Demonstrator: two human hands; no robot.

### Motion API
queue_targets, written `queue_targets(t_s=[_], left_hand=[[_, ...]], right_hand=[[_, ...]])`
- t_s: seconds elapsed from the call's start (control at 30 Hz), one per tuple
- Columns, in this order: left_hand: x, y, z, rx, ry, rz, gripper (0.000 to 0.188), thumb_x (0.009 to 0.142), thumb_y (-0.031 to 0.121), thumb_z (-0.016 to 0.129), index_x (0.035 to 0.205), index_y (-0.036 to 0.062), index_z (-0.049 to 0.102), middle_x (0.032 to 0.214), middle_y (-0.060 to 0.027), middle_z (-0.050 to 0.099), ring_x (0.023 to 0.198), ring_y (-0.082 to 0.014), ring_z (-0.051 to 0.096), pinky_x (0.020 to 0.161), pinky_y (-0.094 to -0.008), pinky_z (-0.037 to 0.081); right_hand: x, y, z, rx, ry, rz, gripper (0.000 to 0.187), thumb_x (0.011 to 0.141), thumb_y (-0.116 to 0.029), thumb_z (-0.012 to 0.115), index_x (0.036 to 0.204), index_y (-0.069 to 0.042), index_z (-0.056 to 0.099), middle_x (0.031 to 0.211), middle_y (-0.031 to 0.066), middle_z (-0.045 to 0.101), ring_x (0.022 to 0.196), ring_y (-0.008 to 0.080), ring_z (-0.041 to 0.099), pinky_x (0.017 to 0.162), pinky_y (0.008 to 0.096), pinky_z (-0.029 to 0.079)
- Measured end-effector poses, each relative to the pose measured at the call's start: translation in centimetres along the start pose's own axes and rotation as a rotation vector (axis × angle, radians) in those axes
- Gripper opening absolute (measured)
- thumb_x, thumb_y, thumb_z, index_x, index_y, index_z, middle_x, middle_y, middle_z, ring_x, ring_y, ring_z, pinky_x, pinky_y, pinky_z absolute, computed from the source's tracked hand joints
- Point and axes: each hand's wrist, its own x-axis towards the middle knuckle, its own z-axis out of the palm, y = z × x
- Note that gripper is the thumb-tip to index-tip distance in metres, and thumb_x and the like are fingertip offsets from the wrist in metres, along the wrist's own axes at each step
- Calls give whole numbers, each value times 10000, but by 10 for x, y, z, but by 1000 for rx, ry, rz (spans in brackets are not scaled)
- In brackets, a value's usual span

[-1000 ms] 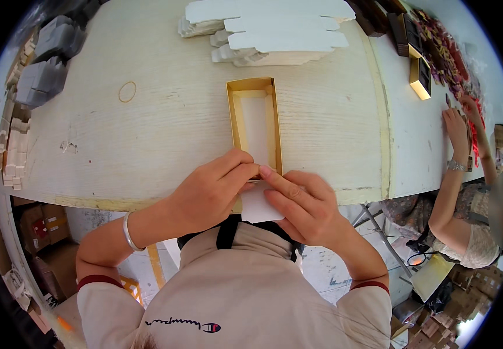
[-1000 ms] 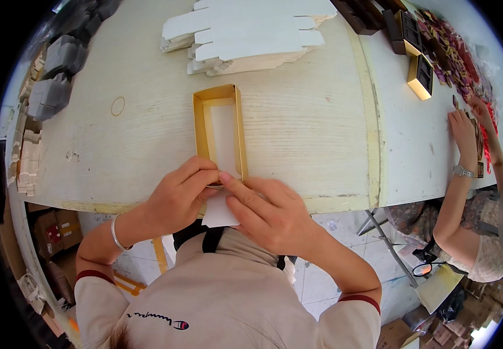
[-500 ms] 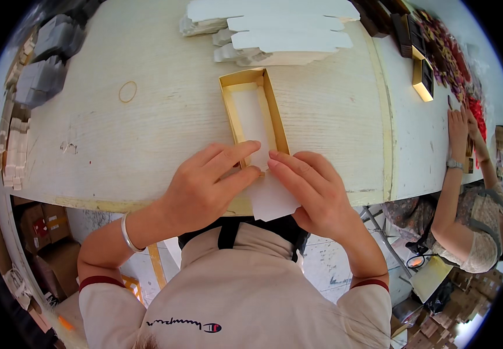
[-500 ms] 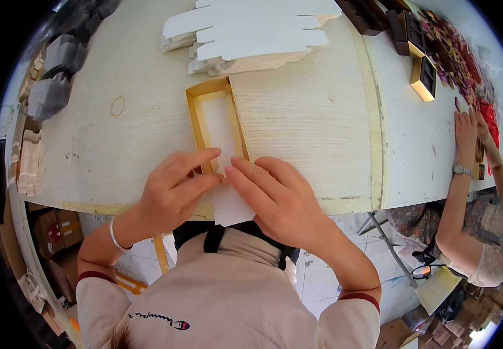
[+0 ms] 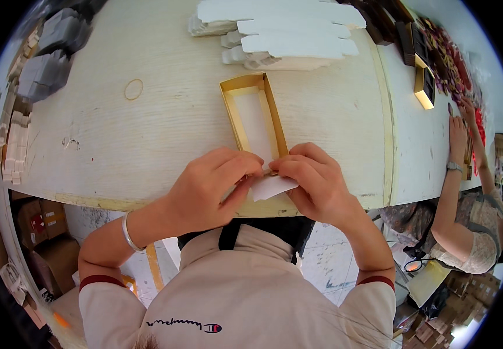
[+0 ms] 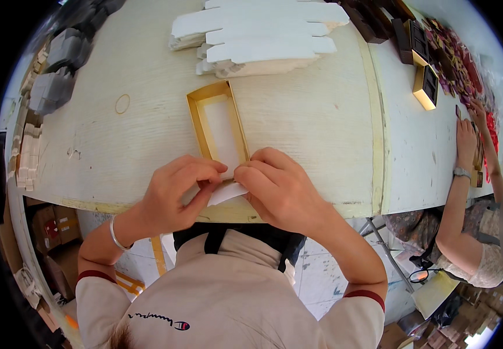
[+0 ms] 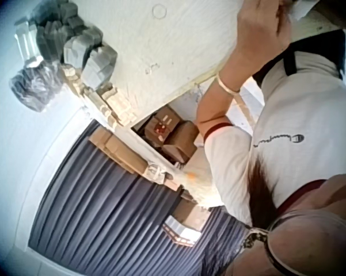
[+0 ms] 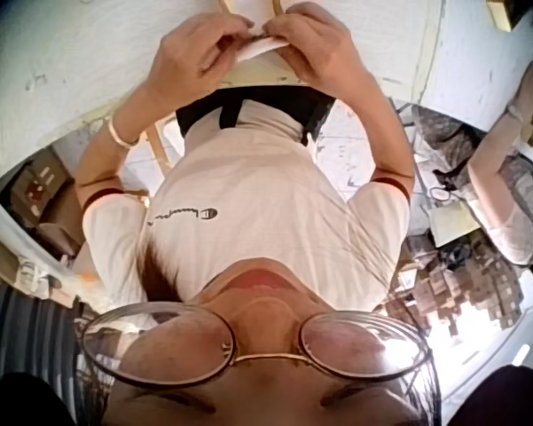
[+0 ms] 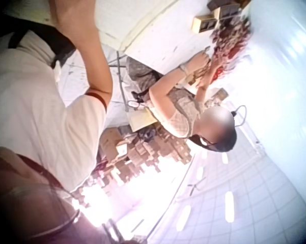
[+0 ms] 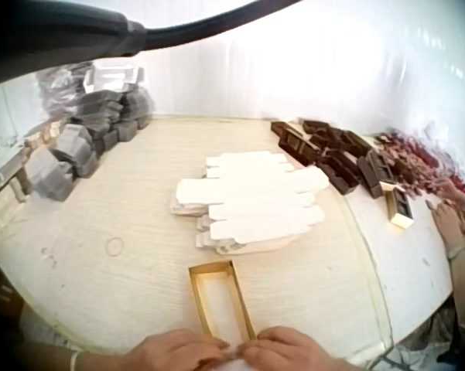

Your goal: The person folds flat white cardboard pieces into small rectangular boxes by hand, then places each completed box on a growing stack to the right. The process is repeated continuously with new flat pieces taken from a pile on the left.

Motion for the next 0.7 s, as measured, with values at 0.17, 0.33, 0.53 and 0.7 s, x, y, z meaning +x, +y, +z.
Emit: queue_targets(t_s=[0.17,0.33,0.53,0.7], left_hand=[[-2,3,-2,-46,-14,-3,191,786,-42,658,963,-2,600,898,-129,655,735,-275,622,617,-333,507],[-6,-2,4,-19,31,-49,247,821,-48,627,1051,9,557,836,-116,645,678,-248,621,579,-312,496],[-5,5,8,-297,115,-262,383,865,-31,607,1189,40,417,833,-110,614,648,-189,608,558,-284,487],[-8,4,12,40,169,-81,267,820,-12,665,1059,-3,546,964,-120,604,634,-175,583,543,-264,483]], right_hand=[[1,-6,3,159,18,112,284,701,51,732,931,-13,577,785,93,600,718,278,561,598,354,466],[0,-7,9,255,115,154,253,738,32,726,938,2,574,909,139,595,709,267,576,594,338,482],[-2,-9,7,48,48,78,235,768,31,702,970,45,584,1061,186,558,719,225,583,616,312,521],[-4,-16,6,-107,6,112,242,745,-15,696,967,37,612,1040,155,556,716,211,568,582,307,493]])
